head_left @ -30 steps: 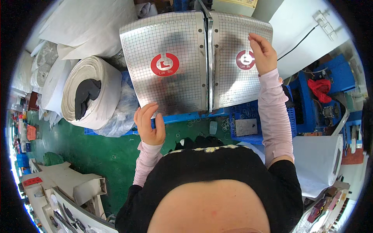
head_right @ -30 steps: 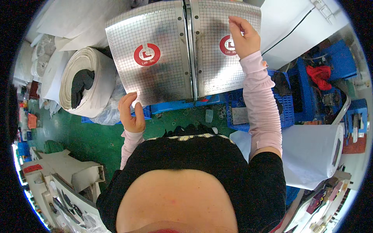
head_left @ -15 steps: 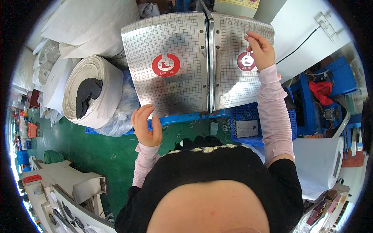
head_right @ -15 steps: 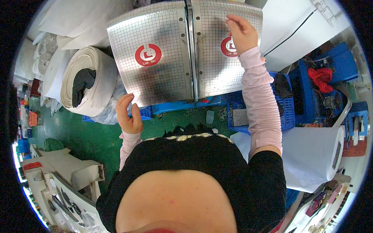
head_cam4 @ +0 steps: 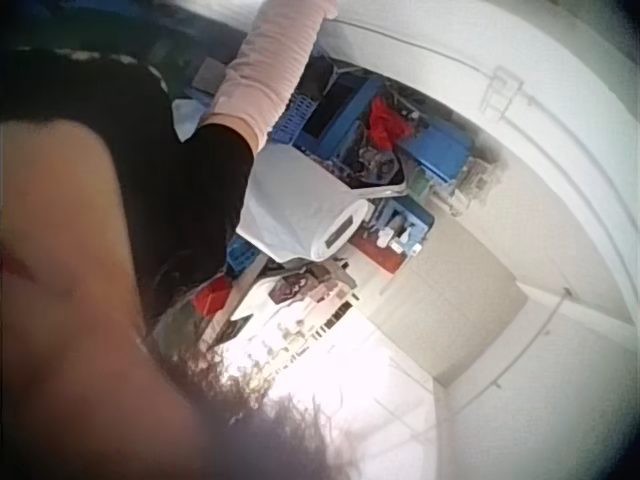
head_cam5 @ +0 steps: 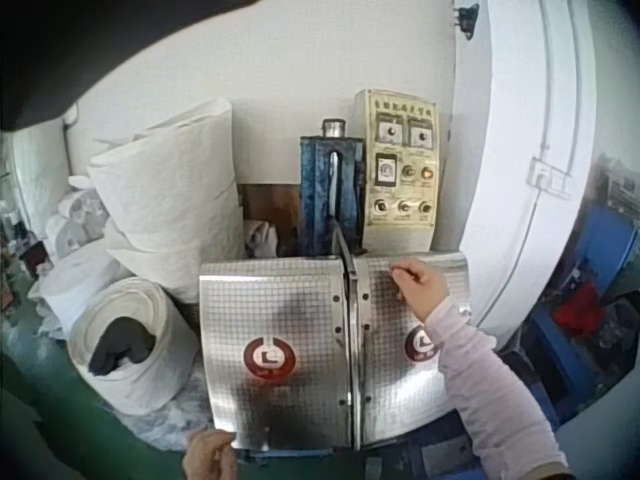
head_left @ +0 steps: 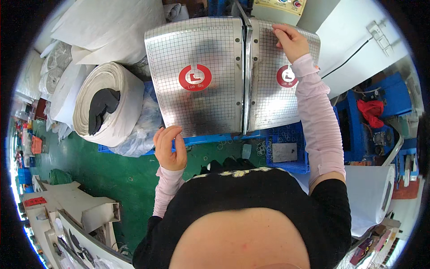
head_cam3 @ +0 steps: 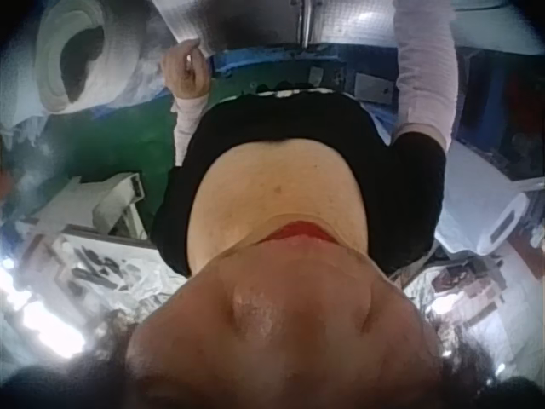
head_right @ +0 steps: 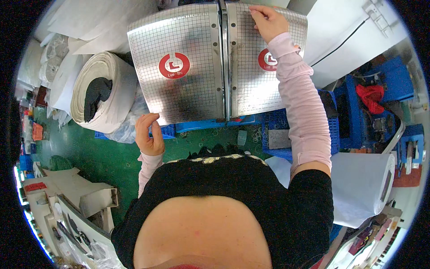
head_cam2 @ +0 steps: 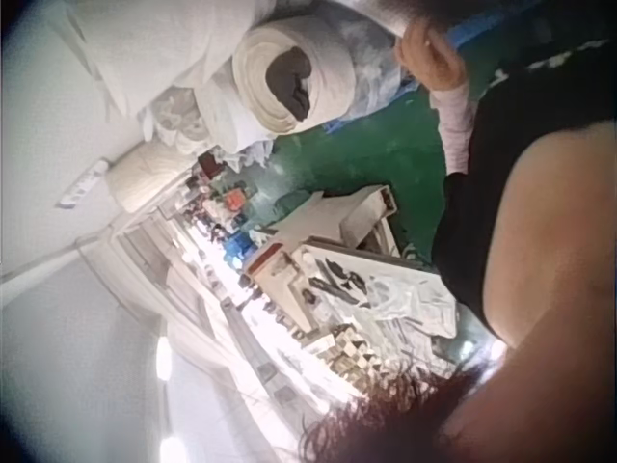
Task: Operating a dual-head pneumatic heat press to bond or shape shoe upper components.
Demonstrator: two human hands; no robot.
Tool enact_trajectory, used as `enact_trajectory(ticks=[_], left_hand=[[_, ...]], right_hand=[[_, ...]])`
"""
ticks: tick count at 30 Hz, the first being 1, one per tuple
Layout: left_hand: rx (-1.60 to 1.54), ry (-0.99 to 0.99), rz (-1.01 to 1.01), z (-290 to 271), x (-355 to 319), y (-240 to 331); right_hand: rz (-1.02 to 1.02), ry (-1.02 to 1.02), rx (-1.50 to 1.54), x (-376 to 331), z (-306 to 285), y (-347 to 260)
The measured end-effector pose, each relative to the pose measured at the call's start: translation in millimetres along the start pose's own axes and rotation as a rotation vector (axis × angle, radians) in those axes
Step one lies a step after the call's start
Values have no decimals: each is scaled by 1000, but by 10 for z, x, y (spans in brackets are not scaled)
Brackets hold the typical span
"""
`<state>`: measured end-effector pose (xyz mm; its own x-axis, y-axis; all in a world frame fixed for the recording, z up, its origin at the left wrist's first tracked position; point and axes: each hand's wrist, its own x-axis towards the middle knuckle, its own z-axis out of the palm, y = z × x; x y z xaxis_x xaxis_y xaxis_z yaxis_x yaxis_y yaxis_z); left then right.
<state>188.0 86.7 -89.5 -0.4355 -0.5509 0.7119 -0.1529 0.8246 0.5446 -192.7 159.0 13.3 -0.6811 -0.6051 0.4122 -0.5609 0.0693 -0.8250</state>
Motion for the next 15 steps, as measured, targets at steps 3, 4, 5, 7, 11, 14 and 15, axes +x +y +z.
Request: enact_trajectory(ticks=[3, 4, 5, 7, 11, 14, 15], left_hand=[[-5, 5, -23, -26, -18, 3], [-8, 4, -36, -41, -27, 3], [-5, 7, -39, -49, -37, 1], [-15, 14, -35, -48, -50, -15], [-37, 14, -55, -63, -82, -31], [-75, 10, -84, -60, -108, -45], [-81, 10, -84, -62, -106, -36]], right_hand=[[16, -31, 5, 100, 0, 51], [8, -25, -17, 111, 26, 24], [0, -19, -39, 122, 45, 8], [-10, -12, -45, 170, 46, 58], [-31, 11, -70, 217, 32, 83], [-176, 37, -235, 174, 67, 26], [-176, 37, -235, 178, 62, 47]])
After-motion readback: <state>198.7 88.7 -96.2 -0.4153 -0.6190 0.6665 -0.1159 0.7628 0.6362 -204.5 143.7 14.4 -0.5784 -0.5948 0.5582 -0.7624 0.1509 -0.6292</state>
